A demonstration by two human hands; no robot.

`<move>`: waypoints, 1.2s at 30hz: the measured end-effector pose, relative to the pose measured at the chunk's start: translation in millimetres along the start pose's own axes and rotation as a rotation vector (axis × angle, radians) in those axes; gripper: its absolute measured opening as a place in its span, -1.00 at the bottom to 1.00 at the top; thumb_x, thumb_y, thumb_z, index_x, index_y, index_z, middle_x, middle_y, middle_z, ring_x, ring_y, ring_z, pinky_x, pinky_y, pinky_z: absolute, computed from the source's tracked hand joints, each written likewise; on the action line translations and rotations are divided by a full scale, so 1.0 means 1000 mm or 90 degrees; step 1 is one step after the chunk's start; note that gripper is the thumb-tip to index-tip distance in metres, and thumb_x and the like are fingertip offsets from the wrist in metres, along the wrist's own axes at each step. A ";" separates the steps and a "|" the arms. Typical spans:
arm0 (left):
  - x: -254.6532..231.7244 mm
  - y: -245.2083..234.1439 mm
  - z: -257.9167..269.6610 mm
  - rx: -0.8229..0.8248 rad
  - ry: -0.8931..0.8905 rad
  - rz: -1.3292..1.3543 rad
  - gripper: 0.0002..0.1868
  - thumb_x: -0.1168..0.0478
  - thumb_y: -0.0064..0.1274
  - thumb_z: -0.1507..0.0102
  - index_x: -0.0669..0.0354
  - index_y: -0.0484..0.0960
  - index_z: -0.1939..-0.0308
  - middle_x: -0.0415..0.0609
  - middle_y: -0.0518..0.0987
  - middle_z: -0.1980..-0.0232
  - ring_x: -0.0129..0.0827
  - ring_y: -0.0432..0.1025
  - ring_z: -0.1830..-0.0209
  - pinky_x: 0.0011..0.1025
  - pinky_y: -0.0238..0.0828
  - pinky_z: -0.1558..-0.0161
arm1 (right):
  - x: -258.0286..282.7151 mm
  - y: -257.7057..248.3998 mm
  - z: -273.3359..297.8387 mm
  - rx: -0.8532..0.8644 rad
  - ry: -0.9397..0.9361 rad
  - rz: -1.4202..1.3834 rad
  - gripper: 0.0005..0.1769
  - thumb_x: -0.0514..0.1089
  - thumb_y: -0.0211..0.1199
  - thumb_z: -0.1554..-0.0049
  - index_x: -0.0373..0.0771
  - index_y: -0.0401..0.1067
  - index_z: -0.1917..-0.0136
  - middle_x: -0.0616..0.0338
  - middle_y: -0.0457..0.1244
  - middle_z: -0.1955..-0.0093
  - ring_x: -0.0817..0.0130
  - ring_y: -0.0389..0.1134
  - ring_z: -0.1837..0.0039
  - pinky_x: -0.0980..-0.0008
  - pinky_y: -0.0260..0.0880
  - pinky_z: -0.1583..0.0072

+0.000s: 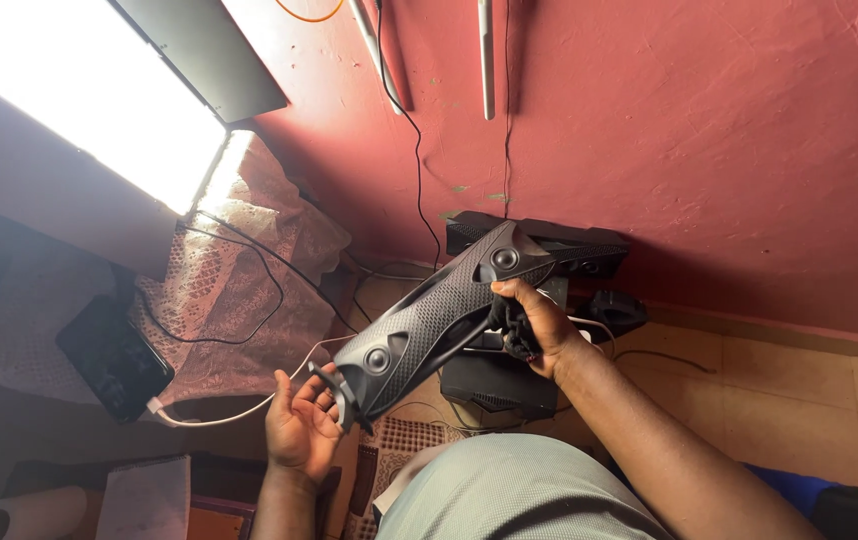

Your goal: The recorder is using a small tool to repair or clean the front mesh of a black portable speaker.

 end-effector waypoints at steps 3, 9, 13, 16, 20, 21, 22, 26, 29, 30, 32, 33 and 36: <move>-0.006 0.003 -0.002 0.064 -0.035 -0.043 -0.09 -0.45 -0.32 -0.38 0.39 0.44 -0.28 0.17 0.57 -0.09 -0.09 0.50 -0.01 -0.15 0.41 -0.04 | 0.004 0.011 0.005 0.018 0.021 -0.002 -0.69 0.09 0.37 0.00 -0.11 0.44 0.11 0.28 0.32 0.37 0.56 0.28 0.46 0.59 0.22 0.49; -0.008 0.048 0.011 0.179 -0.105 -0.001 -0.04 -0.43 -0.34 -0.30 0.48 0.37 -0.30 0.27 0.60 -0.14 -0.04 0.51 -0.14 -0.07 0.41 -0.19 | 0.008 0.024 0.011 -0.001 0.027 -0.045 -0.73 0.03 0.34 0.02 -0.11 0.44 0.10 0.29 0.33 0.35 0.51 0.37 0.40 0.47 0.45 0.30; 0.005 0.041 -0.002 0.157 -0.087 0.030 -0.04 -0.43 -0.31 -0.34 0.49 0.34 -0.31 0.28 0.57 -0.17 -0.05 0.50 -0.17 -0.12 0.40 -0.23 | 0.005 0.019 0.010 -0.012 0.026 -0.080 -0.70 0.05 0.35 0.05 -0.11 0.45 0.09 0.28 0.32 0.34 0.49 0.36 0.40 0.47 0.45 0.30; 0.009 0.040 -0.002 0.082 -0.055 0.058 -0.09 -0.43 -0.26 -0.34 0.42 0.34 -0.30 0.16 0.55 -0.21 -0.09 0.48 -0.22 -0.15 0.39 -0.26 | -0.008 0.004 0.000 -0.046 0.030 -0.024 -0.63 0.17 0.38 0.09 -0.08 0.42 0.15 0.30 0.30 0.38 0.51 0.27 0.49 0.52 0.24 0.47; 0.012 0.067 0.007 0.126 -0.051 0.010 -0.07 -0.43 -0.23 -0.30 0.38 0.36 -0.34 0.17 0.57 -0.22 -0.10 0.48 -0.22 -0.11 0.40 -0.21 | -0.016 -0.010 -0.003 -0.090 0.042 -0.045 -0.57 0.20 0.40 0.07 -0.12 0.37 0.16 0.31 0.27 0.37 0.50 0.25 0.49 0.49 0.29 0.44; 0.012 0.077 0.011 0.175 -0.061 0.013 -0.09 -0.43 -0.22 -0.27 0.33 0.35 -0.33 0.19 0.57 -0.19 -0.06 0.48 -0.17 -0.04 0.43 -0.16 | -0.014 -0.009 0.001 -0.109 0.044 -0.045 -0.58 0.19 0.39 0.09 -0.11 0.38 0.16 0.31 0.27 0.36 0.47 0.27 0.48 0.47 0.32 0.43; 0.013 0.077 0.011 0.172 -0.059 0.016 -0.09 -0.43 -0.22 -0.27 0.33 0.35 -0.33 0.19 0.57 -0.19 -0.06 0.48 -0.17 -0.04 0.43 -0.16 | -0.015 -0.011 0.001 -0.107 0.046 -0.043 -0.58 0.19 0.39 0.09 -0.11 0.38 0.16 0.31 0.27 0.36 0.47 0.27 0.48 0.47 0.32 0.43; 0.014 0.074 0.011 0.147 -0.061 -0.041 -0.13 -0.37 -0.20 -0.27 0.28 0.34 -0.37 0.14 0.57 -0.19 -0.15 0.51 -0.16 -0.09 0.52 -0.11 | -0.015 -0.013 0.003 -0.095 0.036 -0.066 -0.63 0.18 0.36 0.07 -0.05 0.37 0.16 0.31 0.24 0.38 0.48 0.22 0.52 0.42 0.34 0.43; 0.013 0.076 0.012 0.174 -0.037 -0.030 -0.12 -0.37 -0.17 -0.29 0.31 0.35 -0.38 0.15 0.58 -0.19 -0.15 0.52 -0.15 -0.13 0.54 -0.09 | -0.021 -0.021 -0.002 -0.083 0.023 -0.071 -0.65 0.17 0.35 0.01 -0.07 0.36 0.16 0.32 0.25 0.37 0.50 0.22 0.51 0.44 0.35 0.43; 0.013 0.079 0.012 0.195 -0.032 -0.013 -0.10 -0.40 -0.17 -0.29 0.33 0.37 -0.36 0.16 0.60 -0.17 -0.14 0.53 -0.12 -0.13 0.55 -0.05 | -0.024 -0.027 -0.005 -0.083 0.015 -0.058 -0.64 0.19 0.36 -0.02 -0.06 0.35 0.16 0.34 0.25 0.37 0.55 0.21 0.52 0.53 0.17 0.51; 0.016 0.073 0.007 0.145 -0.036 -0.103 -0.18 -0.35 -0.10 -0.25 0.24 0.43 -0.32 0.10 0.63 -0.12 -0.21 0.55 -0.08 -0.13 0.56 0.00 | -0.025 -0.027 -0.007 -0.081 0.012 -0.045 -0.65 0.19 0.35 -0.02 -0.05 0.35 0.16 0.34 0.25 0.37 0.54 0.21 0.52 0.50 0.18 0.47; 0.018 0.068 0.004 0.097 -0.041 -0.194 -0.25 -0.30 -0.03 -0.21 0.15 0.48 -0.28 0.03 0.66 -0.07 -0.27 0.56 -0.03 -0.14 0.57 0.04 | -0.025 -0.028 -0.008 -0.081 0.007 -0.034 -0.65 0.19 0.34 -0.02 -0.04 0.35 0.15 0.34 0.24 0.37 0.54 0.21 0.51 0.46 0.18 0.42; 0.034 0.041 -0.017 0.029 -0.120 -0.187 -0.38 -0.14 0.17 -0.21 0.21 0.58 -0.20 0.00 0.66 0.01 -0.26 0.53 0.05 -0.17 0.50 0.04 | -0.026 -0.024 -0.009 -0.070 0.025 -0.055 -0.60 0.20 0.34 0.00 -0.09 0.31 0.17 0.31 0.21 0.38 0.48 0.19 0.54 0.05 0.63 -0.01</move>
Point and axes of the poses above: each hand's wrist, its own z-axis away from the middle knuckle, its own y-axis out of the palm, x = y × z, the point moved 5 cm from there along -z, towards the middle knuckle
